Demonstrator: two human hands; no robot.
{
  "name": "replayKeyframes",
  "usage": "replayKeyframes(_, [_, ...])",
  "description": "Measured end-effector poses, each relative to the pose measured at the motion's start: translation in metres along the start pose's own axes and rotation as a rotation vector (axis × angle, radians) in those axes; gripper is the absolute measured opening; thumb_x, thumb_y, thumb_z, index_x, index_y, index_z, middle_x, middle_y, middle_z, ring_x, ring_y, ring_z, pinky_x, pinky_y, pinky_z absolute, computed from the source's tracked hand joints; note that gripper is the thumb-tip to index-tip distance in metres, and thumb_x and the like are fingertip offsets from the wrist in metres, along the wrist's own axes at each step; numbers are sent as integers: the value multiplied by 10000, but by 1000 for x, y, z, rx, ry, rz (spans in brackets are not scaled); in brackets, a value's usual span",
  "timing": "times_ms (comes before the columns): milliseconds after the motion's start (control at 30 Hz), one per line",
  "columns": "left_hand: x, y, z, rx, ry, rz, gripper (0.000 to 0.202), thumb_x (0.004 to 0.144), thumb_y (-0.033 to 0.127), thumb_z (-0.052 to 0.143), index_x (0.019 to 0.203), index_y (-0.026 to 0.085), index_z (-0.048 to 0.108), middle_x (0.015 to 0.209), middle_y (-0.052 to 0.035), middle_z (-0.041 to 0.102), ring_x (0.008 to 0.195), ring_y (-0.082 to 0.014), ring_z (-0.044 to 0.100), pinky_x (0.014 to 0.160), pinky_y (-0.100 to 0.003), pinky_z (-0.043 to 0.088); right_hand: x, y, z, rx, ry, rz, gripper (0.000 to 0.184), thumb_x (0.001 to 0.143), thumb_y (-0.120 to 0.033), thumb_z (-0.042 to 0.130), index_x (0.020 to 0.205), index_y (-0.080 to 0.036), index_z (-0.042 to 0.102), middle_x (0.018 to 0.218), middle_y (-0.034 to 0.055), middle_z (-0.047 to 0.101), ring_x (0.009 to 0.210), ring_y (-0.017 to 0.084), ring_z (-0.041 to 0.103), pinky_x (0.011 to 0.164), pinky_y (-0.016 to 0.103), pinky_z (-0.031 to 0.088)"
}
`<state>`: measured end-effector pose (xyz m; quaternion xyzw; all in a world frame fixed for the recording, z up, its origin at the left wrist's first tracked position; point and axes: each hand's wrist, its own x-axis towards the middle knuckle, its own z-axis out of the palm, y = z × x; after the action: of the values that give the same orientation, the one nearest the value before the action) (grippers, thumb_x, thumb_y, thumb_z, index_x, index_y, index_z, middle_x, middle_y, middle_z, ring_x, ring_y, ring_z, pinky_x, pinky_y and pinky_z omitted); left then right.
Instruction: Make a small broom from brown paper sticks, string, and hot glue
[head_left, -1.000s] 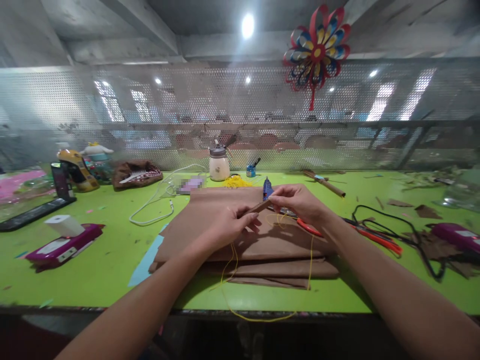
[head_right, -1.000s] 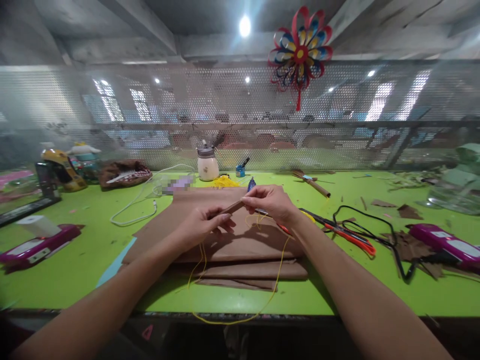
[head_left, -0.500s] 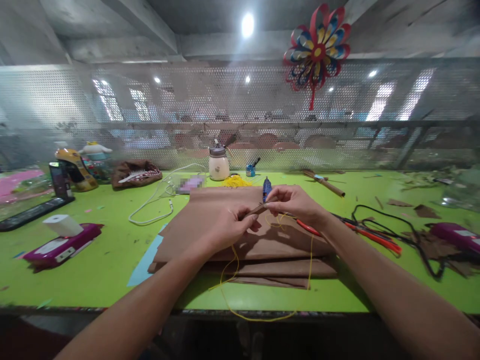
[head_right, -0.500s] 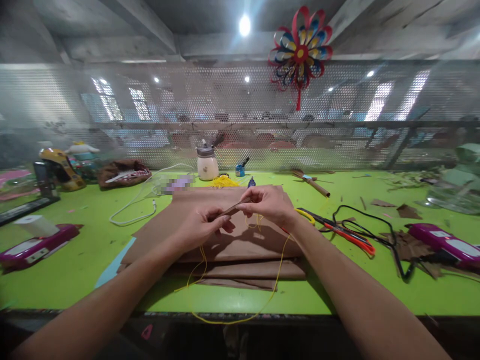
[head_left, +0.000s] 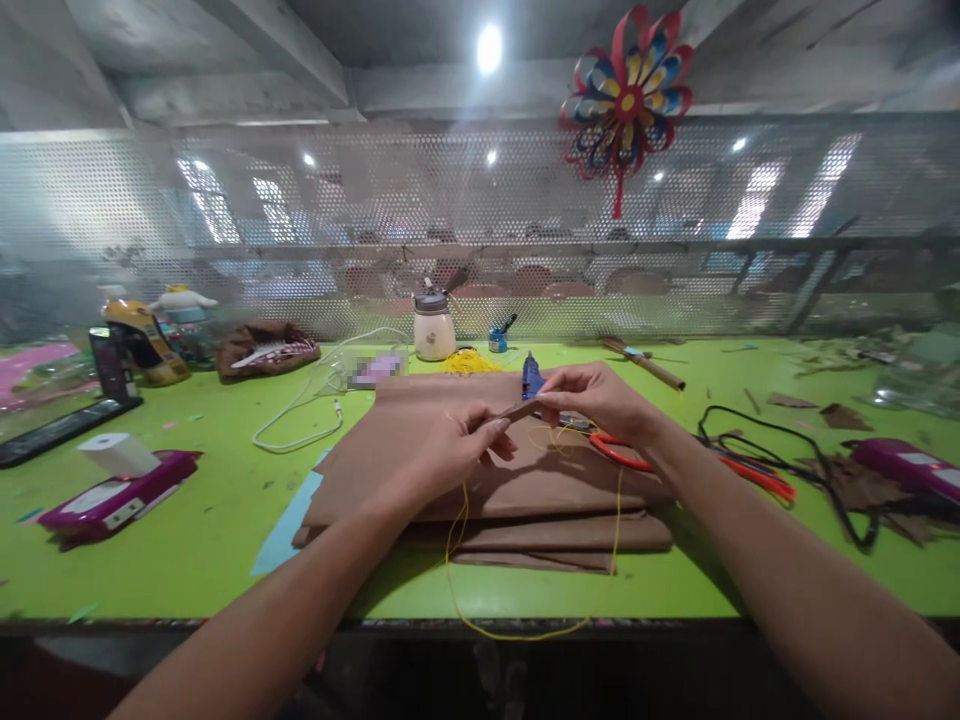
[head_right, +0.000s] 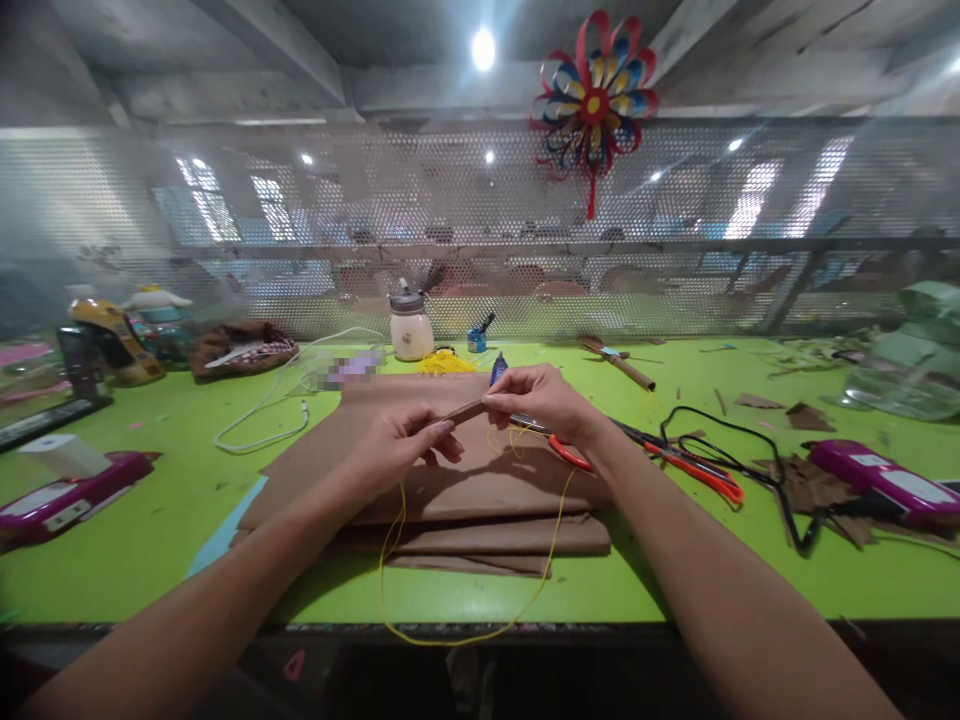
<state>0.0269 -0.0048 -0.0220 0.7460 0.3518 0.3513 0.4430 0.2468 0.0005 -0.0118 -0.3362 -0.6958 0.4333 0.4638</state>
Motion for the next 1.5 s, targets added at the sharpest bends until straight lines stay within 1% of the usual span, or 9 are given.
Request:
replayKeyframes(333, [0, 11, -5, -99, 76, -21, 103, 807, 213, 547, 788, 117, 581, 719, -76, 686, 636, -155, 651, 531, -244, 494, 1, -1, -6, 92, 71, 22, 190, 691, -296, 730, 755, -126, 673, 604, 8, 640, 527, 87, 556, 546, 237, 441])
replayKeyframes(467, [-2, 11, -6, -245, 42, -55, 142, 799, 256, 585, 778, 115, 582, 731, -83, 689, 642, -155, 657, 541, -240, 505, 3, 0, -6, 185, 108, 76, 199, 668, -285, 747, 759, -128, 667, 548, -10, 606, 475, 72, 513, 496, 221, 408])
replayKeyframes(667, [0, 10, -17, -547, -135, -236, 264, 782, 263, 641, 1001, 142, 558, 655, -35, 653, 415, -32, 504, 327, -97, 248, 6, 3, -12, 306, 190, 86, 240, 634, -304, 772, 729, -138, 627, 539, -22, 577, 428, 50, 452, 412, 193, 330])
replayKeyframes(733, [1, 11, -20, -573, -144, -257, 338, 817, 308, 598, 1102, 137, 535, 663, -53, 656, 441, -55, 535, 369, -118, 340, 7, 5, -19, 335, 233, 66, 244, 617, -296, 784, 720, -142, 625, 538, -24, 574, 428, 47, 446, 405, 187, 315])
replayKeyframes(800, [1, 12, -21, -581, -145, -262, 384, 842, 361, 550, 1138, 118, 525, 729, -100, 678, 563, -121, 624, 505, -196, 479, 8, 7, -25, 345, 261, 49, 248, 600, -289, 795, 719, -144, 633, 545, -16, 582, 466, 60, 481, 425, 188, 337])
replayKeyframes(867, [2, 11, -20, -576, -166, -276, 398, 850, 386, 529, 1130, 103, 536, 765, -124, 686, 678, -176, 664, 634, -274, 526, 8, 9, -30, 342, 274, 39, 256, 587, -283, 804, 731, -146, 643, 560, -9, 591, 519, 76, 519, 461, 194, 371])
replayKeyframes(1233, [0, 2, -11, -663, -226, -296, 122, 842, 206, 535, 821, 94, 578, 836, -180, 695, 765, -221, 674, 788, -438, 509, 6, 8, -37, 268, 284, 15, 237, 636, -301, 769, 787, -168, 643, 618, -10, 582, 578, 105, 530, 521, 242, 413])
replayKeyframes(1367, [-2, 4, -13, -643, -266, -260, 118, 793, 168, 571, 869, 96, 625, 914, -170, 692, 857, -223, 658, 868, -436, 473, 5, 6, -41, 263, 275, -3, 250, 629, -302, 769, 809, -176, 651, 642, -5, 596, 579, 113, 539, 547, 262, 426])
replayKeyframes(1500, [1, 5, -20, -646, -117, -195, 237, 768, 193, 537, 954, 101, 651, 1038, -159, 664, 984, -228, 612, 887, -377, 460, 1, 0, -38, 256, 181, 19, 218, 656, -298, 748, 811, -171, 663, 677, 5, 609, 586, 109, 539, 581, 263, 427])
